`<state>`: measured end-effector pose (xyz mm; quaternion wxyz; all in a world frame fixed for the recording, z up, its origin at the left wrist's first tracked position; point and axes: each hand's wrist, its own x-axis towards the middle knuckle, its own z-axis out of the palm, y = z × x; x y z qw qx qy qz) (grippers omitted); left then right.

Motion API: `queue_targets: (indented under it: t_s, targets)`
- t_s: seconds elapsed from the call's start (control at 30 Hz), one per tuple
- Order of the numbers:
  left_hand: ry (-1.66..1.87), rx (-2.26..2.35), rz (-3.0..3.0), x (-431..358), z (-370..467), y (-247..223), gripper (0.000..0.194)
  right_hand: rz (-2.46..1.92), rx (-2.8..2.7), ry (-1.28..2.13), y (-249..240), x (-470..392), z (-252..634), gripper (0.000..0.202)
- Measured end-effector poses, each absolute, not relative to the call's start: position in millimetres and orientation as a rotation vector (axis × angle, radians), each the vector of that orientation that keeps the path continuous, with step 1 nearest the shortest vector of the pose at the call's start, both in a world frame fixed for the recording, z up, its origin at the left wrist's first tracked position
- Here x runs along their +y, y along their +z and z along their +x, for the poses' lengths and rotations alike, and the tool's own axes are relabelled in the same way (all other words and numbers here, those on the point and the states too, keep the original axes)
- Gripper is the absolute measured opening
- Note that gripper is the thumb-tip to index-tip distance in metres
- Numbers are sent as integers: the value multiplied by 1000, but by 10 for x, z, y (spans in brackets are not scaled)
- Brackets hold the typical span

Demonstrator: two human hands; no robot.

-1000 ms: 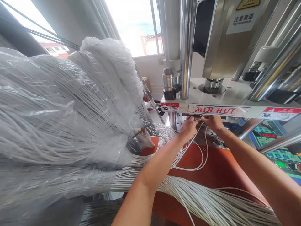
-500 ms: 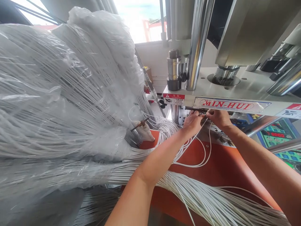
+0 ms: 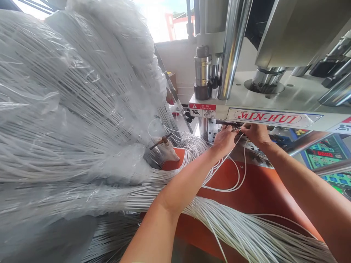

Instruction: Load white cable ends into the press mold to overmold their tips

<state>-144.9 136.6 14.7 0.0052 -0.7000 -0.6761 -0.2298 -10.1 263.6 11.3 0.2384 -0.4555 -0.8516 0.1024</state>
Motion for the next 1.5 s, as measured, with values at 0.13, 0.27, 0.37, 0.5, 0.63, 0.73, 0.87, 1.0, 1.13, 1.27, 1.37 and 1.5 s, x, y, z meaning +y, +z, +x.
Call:
queue_targets:
  t_s: [0.13, 0.27, 0.37, 0.5, 0.63, 0.73, 0.87, 1.0, 1.13, 1.27, 1.37, 1.5]
  targets:
    - [-777, -2106, -2181, 1344, -1467, 156, 42, -1155, -2344, 368, 135, 2627, -42, 21]
    - [-819, -2077, -2142, 1353, -1495, 240, 28, -1053, -2315, 432, 181, 2639, 107, 24]
    - [-870, -2041, -2121, 1446, -1488, 277, 22, -1034, -2270, 442, 155, 2653, 160, 29]
    - [-843, -2041, -2212, 1645, -1500, 249, 24, -968, -2241, 489, 87, 2681, 148, 30]
    - [-820, -2073, -2363, 1801, -1613, 237, 21, -906, -2209, 525, 43, 2719, 127, 31]
    - [-822, -2089, -2458, 1871, -1696, 234, 18, -873, -2189, 547, 9, 2738, 108, 34]
    - [-957, -2152, -2439, 1903, -1712, 195, 13, -868, -2172, 571, -38, 2732, 72, 36]
    - [-1054, -2280, -2336, 1913, -1669, 167, 9, -890, -2177, 582, -45, 2716, 50, 39]
    - [-938, -2416, -2304, 1972, -1635, 187, 11, -923, -2197, 590, -17, 2698, 47, 40]
    - [-769, -2446, -2332, 2038, -1614, 241, 12, -971, -2204, 594, 11, 2665, 48, 38]
    - [-646, -2467, -2344, 2057, -1591, 298, 12, -996, -2205, 599, 20, 2643, 44, 37]
    - [-531, -2506, -2313, 2060, -1561, 361, 11, -1009, -2214, 610, 19, 2633, 37, 34]
